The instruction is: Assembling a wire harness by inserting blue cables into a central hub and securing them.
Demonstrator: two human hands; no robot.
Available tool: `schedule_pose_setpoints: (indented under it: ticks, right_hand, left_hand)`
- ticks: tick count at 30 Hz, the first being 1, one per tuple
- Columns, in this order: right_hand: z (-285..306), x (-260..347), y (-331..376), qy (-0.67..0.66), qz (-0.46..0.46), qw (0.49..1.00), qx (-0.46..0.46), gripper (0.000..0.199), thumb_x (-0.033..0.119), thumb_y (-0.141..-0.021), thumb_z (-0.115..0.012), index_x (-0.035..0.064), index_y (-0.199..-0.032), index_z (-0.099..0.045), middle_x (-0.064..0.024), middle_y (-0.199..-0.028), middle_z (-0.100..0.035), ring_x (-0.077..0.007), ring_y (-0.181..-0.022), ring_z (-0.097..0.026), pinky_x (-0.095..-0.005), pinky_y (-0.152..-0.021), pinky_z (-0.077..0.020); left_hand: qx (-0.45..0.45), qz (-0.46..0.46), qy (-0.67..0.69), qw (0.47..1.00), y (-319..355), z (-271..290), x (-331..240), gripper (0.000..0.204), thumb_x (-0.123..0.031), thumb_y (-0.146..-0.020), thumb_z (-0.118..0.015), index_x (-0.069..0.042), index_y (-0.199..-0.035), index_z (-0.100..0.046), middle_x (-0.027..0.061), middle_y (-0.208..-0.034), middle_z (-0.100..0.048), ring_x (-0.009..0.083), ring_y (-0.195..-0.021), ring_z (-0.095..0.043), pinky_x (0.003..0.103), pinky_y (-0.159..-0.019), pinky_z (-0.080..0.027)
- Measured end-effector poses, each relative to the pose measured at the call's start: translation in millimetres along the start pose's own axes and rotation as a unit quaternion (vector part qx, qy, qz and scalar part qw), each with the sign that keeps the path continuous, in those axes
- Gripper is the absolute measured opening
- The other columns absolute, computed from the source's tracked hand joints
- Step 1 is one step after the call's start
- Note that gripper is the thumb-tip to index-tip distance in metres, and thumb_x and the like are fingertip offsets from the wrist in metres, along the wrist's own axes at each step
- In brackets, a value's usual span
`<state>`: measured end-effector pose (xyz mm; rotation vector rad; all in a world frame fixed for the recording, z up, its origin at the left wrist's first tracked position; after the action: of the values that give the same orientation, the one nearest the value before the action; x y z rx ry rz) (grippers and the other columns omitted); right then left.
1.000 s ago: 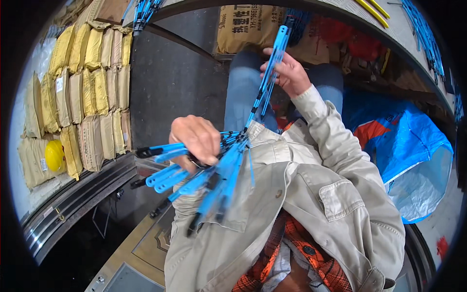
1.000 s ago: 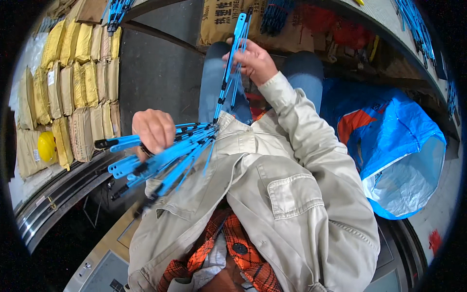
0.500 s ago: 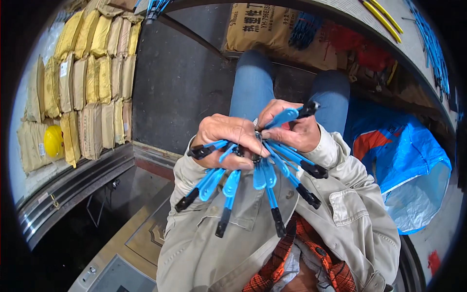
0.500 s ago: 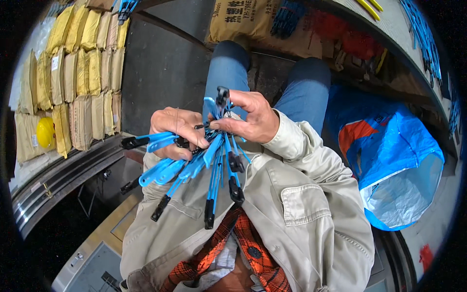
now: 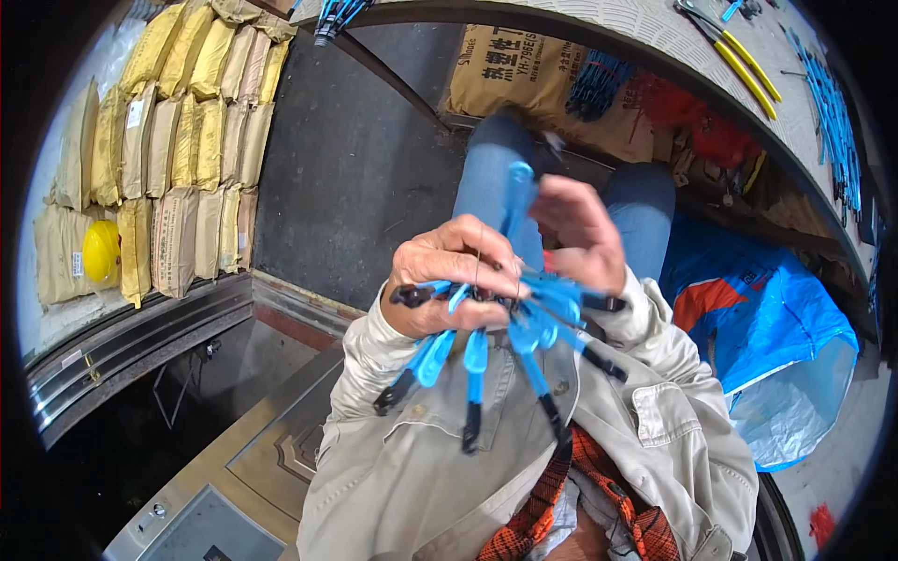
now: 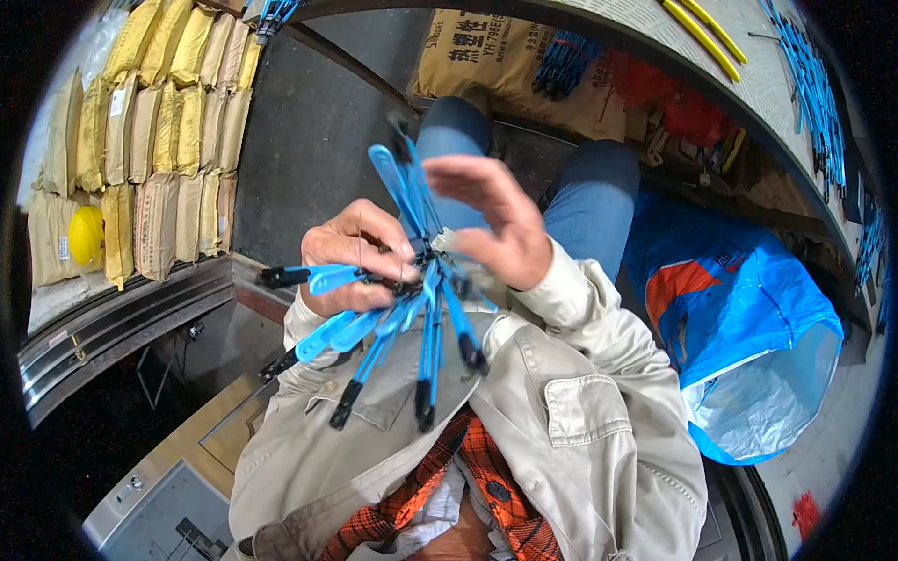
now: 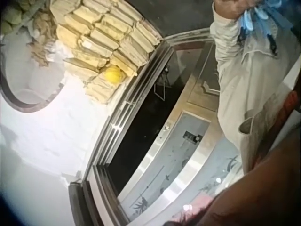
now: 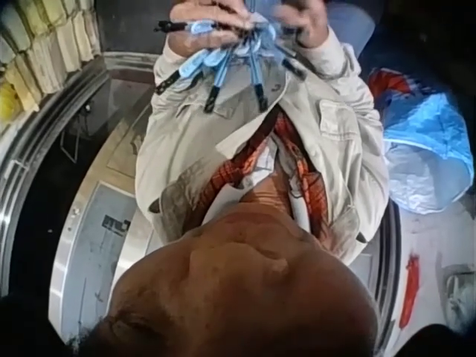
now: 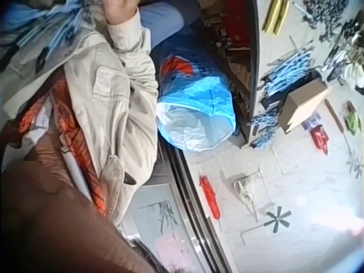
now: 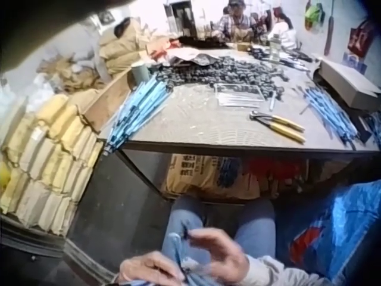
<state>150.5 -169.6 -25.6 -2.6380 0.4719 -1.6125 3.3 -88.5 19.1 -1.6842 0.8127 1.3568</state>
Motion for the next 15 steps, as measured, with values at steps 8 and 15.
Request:
schedule_pose_setpoints:
  ticks: [8, 15]
  right_hand:
    - [-8.7, 24.0, 16.9, 0.135, 0.138, 0.98, 0.047, 0.05, 0.018, -0.068, -0.069, 0.0025, -0.112, -0.052, -0.0143, -0.097, -0.055, -0.0234, -0.084, -0.052, -0.034, -0.074, -0.0433]
    - [-29.6, 32.4, 13.6, 0.204, 0.134, 0.97, 0.005, 0.034, 0.006, -0.064, -0.069, 0.0012, -0.097, -0.062, -0.0081, -0.082, -0.056, -0.0163, -0.071, -0.049, -0.026, -0.062, -0.0421]
  left_hand:
    - [-0.087, -0.023, -0.045, 0.995, 2.3, -12.3, 1.8, 0.026, -0.008, -0.062, -0.074, -0.003, -0.087, -0.07, 0.008, -0.09, -0.056, 0.0159, -0.078, -0.051, 0.025, -0.069, -0.043]
    - [-0.095, -0.018, -0.068, 0.993, 11.7, -13.8, -4.0, 0.026, -0.007, -0.061, -0.075, -0.002, -0.086, -0.07, 0.0087, -0.09, -0.056, 0.0157, -0.079, -0.051, 0.025, -0.069, -0.042]
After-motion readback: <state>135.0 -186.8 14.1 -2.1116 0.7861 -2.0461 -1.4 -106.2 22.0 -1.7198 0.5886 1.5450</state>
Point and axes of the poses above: each hand's wrist, its own y-axis away from the middle knuckle, its own z-axis out of the back of the hand, x = y × z, the point moved 2 cm from there along -y, towards the middle knuckle
